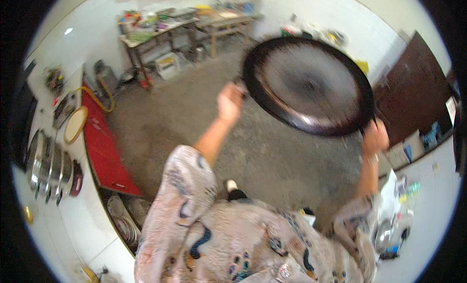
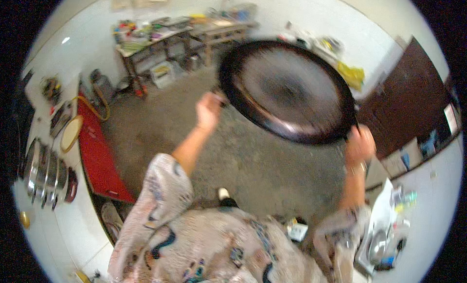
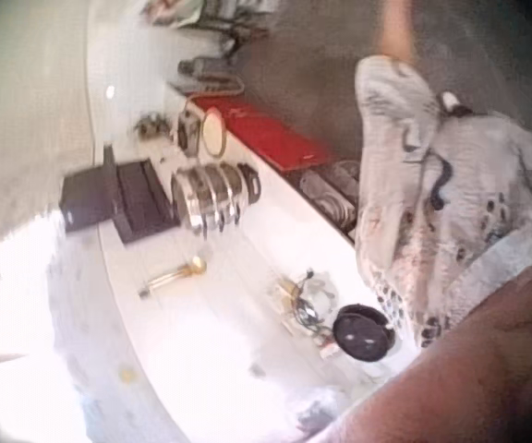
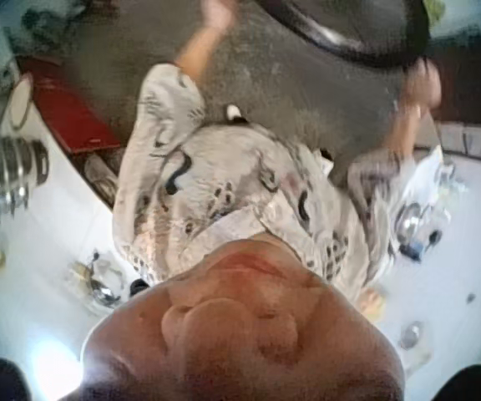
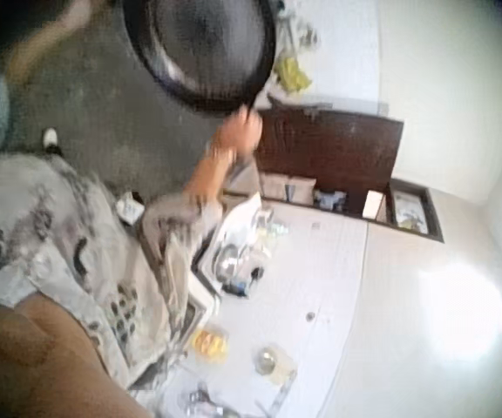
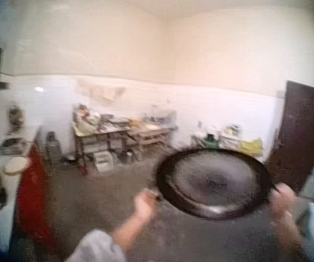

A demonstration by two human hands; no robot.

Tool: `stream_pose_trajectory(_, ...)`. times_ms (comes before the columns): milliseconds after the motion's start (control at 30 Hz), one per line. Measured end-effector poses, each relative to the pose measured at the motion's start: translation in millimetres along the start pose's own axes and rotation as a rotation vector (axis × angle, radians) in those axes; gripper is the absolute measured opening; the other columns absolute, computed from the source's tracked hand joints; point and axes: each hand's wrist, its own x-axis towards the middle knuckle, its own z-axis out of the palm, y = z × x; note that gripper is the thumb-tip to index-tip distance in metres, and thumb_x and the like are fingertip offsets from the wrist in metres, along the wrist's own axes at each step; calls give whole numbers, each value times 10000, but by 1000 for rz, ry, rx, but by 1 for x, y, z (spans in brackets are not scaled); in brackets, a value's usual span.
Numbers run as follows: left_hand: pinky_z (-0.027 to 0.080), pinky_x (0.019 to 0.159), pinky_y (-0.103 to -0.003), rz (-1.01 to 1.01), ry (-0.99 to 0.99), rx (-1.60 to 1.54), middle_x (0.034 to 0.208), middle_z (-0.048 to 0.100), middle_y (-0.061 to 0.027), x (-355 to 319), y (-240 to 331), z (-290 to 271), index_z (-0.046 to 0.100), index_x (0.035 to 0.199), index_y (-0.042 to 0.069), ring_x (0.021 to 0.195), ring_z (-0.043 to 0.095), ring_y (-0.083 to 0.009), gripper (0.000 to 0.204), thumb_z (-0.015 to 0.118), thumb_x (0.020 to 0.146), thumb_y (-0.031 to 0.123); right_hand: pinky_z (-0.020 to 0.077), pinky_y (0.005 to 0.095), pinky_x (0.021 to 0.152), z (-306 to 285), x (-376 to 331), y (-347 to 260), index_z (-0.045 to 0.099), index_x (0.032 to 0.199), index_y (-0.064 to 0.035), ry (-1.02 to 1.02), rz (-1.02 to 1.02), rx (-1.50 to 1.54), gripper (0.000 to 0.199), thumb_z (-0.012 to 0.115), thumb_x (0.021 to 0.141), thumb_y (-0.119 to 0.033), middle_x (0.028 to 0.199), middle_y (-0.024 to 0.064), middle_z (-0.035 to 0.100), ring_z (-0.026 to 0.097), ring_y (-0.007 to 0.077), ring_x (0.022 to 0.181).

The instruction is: The person cleans a wok with a paper towel, pours oil into a metal kettle, and then wipes the wok with the oil-soaked towel. They then place a large round dough onto the wok to cook. The person also handles a wooden tray and a second piece of dough on a cutting board.

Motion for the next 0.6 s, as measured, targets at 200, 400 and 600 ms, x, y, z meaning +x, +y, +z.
stream_pose_trajectory(200, 405, 540, -249, 227, 153, 844, 663, 548, -27, 97, 29, -60, 572, 829, 23, 560, 470, -94, 121, 506, 874, 114, 413, 340, 500, 172, 56, -36, 583, 750, -33, 156, 295, 429, 175, 521, 856, -158, 617, 96, 533, 522, 254, 529)
stream_pose_trajectory(400, 411, 526, -218, 323, 239, 1161, 779, 612, -11, 15, 110, 7, 560, 930, 7, 576, 475, -53, 125, 505, 888, 111, 392, 337, 490, 187, 42, 14, 539, 717, -20, 245, 329, 718, 187, 528, 856, -145, 609, 127, 502, 493, 279, 517)
stream_pose_trajectory(600, 415, 547, -227, 569, 477, 1080, 680, 582, -15, -51, 134, 64, 583, 855, 21, 573, 492, -66, 126, 511, 876, 122, 407, 327, 492, 150, 32, 34, 557, 721, -24, 480, 317, 848, 200, 530, 857, -167, 602, 125, 514, 513, 286, 519)
